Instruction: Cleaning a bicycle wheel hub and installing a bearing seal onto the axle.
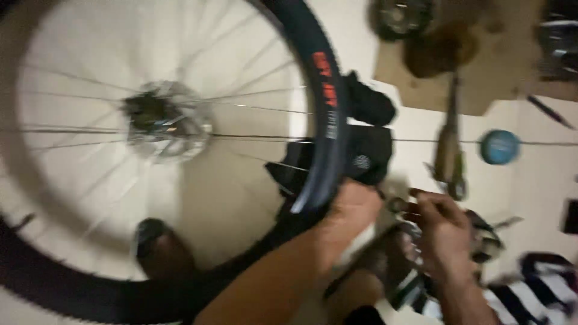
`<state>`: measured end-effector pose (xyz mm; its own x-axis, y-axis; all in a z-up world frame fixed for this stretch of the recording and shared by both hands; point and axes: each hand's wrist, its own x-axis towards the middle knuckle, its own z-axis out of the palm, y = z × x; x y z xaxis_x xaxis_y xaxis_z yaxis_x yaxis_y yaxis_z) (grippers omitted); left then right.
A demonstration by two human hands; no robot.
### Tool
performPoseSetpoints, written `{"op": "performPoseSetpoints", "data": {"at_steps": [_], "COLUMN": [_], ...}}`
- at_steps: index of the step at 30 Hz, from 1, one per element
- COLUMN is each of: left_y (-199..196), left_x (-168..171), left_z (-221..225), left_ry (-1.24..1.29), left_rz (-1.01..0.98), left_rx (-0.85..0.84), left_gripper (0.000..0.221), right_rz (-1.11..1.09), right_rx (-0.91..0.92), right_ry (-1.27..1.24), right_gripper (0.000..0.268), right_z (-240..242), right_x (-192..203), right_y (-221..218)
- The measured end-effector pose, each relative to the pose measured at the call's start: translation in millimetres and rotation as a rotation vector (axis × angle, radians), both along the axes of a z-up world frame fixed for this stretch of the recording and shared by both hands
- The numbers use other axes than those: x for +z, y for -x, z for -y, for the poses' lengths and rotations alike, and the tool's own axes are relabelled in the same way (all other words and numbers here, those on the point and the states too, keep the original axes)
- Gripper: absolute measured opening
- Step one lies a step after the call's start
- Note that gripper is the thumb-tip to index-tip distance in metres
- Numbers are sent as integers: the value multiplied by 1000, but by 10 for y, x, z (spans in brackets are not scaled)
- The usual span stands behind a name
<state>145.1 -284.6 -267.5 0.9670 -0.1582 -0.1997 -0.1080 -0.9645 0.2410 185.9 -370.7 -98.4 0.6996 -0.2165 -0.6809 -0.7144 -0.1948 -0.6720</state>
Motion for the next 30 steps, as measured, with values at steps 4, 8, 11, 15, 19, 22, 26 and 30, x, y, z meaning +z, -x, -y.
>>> {"op": "performPoseSetpoints", "data": {"at_steps": [4,8,11,15,19,22,26,30], "left_y": [-146,66,288,719,857,1069,1159,1206], "left_x": [459,765,1452,1937,2256,2398,2358,2427], "left_z": [-104,-230,-757,-1506,-2068,-2261,-2329,-2429], "left_ry": [-47,-115,69,519,379,781,1138,1360], "left_rz": [-405,-32,149,265,-419,-417,-542,-768], "left_rx": [-143,-174,-175,-64,80,722,904,1082], "left_gripper": [26,24,15,15,24,39,28,19], "right_rz": [63,239,348,488,580,800,906,1089], "right_rx": [56,129,224,452,691,1032,1380,1590], "right_ry": [-24,122,160,13,43,-16,-154,-171], "right_gripper": [9,5,7,4,4,9,19,30], "right_z": [-111,-224,-356,-507,-930,-1167,-1265,-1308], "right_x": [23,46,151,220,483,617,708,625], "right_y": [36,-13,-32,-35,84,210,377,521]}}
